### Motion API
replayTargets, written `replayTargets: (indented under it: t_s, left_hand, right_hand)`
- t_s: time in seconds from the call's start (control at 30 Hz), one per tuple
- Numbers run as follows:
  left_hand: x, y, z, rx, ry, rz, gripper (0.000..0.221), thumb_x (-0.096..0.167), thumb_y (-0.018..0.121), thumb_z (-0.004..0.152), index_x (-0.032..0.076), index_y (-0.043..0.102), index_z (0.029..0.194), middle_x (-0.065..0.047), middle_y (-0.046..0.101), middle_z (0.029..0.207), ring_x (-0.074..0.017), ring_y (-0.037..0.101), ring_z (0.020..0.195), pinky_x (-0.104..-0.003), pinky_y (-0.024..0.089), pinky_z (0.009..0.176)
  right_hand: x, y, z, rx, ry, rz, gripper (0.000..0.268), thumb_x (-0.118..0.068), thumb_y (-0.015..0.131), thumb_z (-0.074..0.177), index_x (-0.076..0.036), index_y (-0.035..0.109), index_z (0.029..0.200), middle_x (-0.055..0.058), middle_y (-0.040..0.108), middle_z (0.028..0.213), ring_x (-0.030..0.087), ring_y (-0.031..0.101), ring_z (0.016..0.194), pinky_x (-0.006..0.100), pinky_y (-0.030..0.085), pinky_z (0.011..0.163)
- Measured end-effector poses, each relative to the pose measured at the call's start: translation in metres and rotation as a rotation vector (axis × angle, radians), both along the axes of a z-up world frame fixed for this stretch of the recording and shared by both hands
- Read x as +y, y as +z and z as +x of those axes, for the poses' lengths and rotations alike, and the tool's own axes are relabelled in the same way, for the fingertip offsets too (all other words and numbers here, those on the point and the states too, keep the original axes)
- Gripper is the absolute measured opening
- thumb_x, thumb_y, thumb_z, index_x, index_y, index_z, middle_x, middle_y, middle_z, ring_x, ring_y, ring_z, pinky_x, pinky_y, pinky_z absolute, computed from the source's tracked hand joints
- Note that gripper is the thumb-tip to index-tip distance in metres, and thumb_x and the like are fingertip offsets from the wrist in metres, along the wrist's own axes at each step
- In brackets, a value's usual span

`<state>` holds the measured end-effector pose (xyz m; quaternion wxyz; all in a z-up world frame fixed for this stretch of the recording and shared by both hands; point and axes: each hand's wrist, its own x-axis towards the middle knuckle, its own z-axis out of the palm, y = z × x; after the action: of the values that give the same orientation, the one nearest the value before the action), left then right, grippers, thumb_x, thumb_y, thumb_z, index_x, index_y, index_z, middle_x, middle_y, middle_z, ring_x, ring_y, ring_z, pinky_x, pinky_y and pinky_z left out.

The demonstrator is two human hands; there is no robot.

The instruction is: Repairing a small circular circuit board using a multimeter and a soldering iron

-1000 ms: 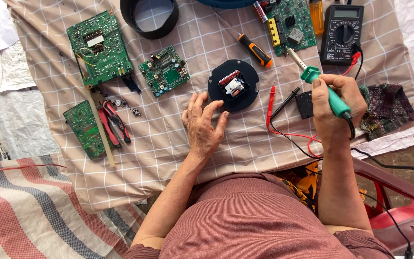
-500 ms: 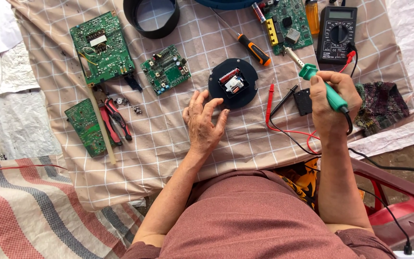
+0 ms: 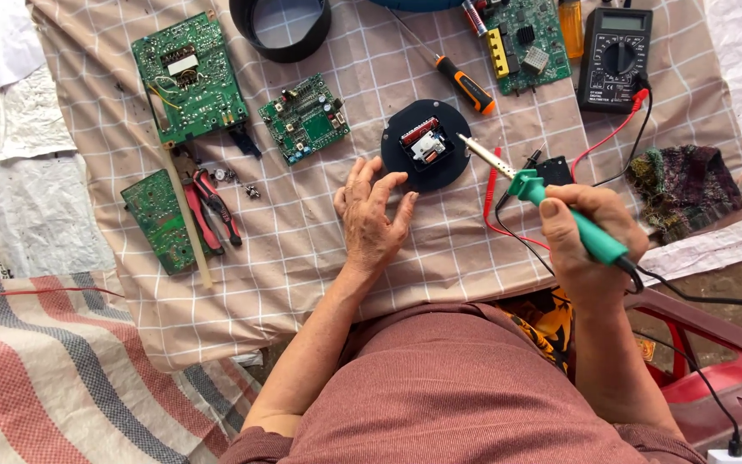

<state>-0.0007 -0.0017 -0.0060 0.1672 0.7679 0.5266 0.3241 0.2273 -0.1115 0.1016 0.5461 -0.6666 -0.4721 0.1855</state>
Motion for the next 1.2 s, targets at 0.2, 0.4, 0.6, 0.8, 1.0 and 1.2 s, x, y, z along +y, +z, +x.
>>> replayTargets:
  t_s: [0.2, 0.4, 0.6, 0.8, 1.0, 1.2]
  left_hand:
    - [0.0, 0.0, -0.001, 0.01, -0.004, 0.012, 0.028, 0.041, 0.07, 0.093, 0.027, 0.069, 0.117, -0.007, 0.059, 0.141, -0.0304, 0.047, 0.143, -0.048, 0.03, 0.11]
    - [0.002, -0.013, -0.001, -0.056, 0.003, 0.047, 0.03, 0.04, 0.079, 0.09, 0.03, 0.07, 0.116, -0.005, 0.057, 0.142, -0.0287, 0.046, 0.143, -0.043, 0.029, 0.109]
    - [0.002, -0.013, 0.0, -0.057, 0.002, 0.058, 0.029, 0.04, 0.079, 0.09, 0.03, 0.07, 0.116, -0.004, 0.057, 0.142, -0.0283, 0.046, 0.143, -0.043, 0.029, 0.109]
    - [0.002, -0.013, -0.001, -0.066, -0.002, 0.051, 0.029, 0.04, 0.079, 0.089, 0.03, 0.07, 0.116, -0.004, 0.057, 0.141, -0.0283, 0.046, 0.142, -0.043, 0.029, 0.109]
    - [0.002, -0.011, -0.001, -0.074, -0.006, 0.056, 0.029, 0.038, 0.08, 0.089, 0.029, 0.07, 0.115, -0.005, 0.057, 0.141, -0.0285, 0.046, 0.142, -0.042, 0.03, 0.108]
    - [0.002, -0.008, -0.001, -0.067, -0.007, 0.057, 0.03, 0.039, 0.08, 0.089, 0.029, 0.07, 0.116, -0.005, 0.057, 0.141, -0.0289, 0.046, 0.142, -0.043, 0.031, 0.108]
  right_hand:
    - [0.001, 0.003, -0.005, -0.073, 0.033, -0.021, 0.011, -0.002, 0.071, 0.106, 0.006, 0.07, 0.114, 0.015, 0.068, 0.104, 0.017, 0.064, 0.084, 0.027, 0.051, 0.077]
    - [0.005, -0.019, 0.0, -0.036, -0.003, 0.023, 0.009, 0.001, 0.082, 0.098, 0.002, 0.076, 0.104, 0.017, 0.072, 0.094, 0.016, 0.064, 0.077, 0.032, 0.05, 0.068]
    - [0.008, -0.017, -0.003, -0.05, -0.016, 0.024, 0.008, 0.002, 0.082, 0.098, 0.002, 0.076, 0.102, 0.017, 0.072, 0.092, 0.016, 0.065, 0.075, 0.031, 0.051, 0.067]
    - [0.007, -0.02, 0.0, -0.063, -0.011, 0.008, 0.008, 0.001, 0.083, 0.098, 0.002, 0.076, 0.103, 0.017, 0.073, 0.094, 0.019, 0.067, 0.077, 0.033, 0.052, 0.067]
    - [0.007, -0.024, 0.001, -0.063, -0.019, -0.008, 0.008, 0.0, 0.083, 0.098, 0.001, 0.076, 0.103, 0.016, 0.074, 0.095, 0.019, 0.067, 0.079, 0.034, 0.053, 0.07]
    - [0.006, -0.021, 0.0, -0.058, -0.014, -0.008, 0.008, 0.001, 0.082, 0.099, 0.001, 0.075, 0.103, 0.017, 0.073, 0.096, 0.02, 0.068, 0.082, 0.035, 0.053, 0.071]
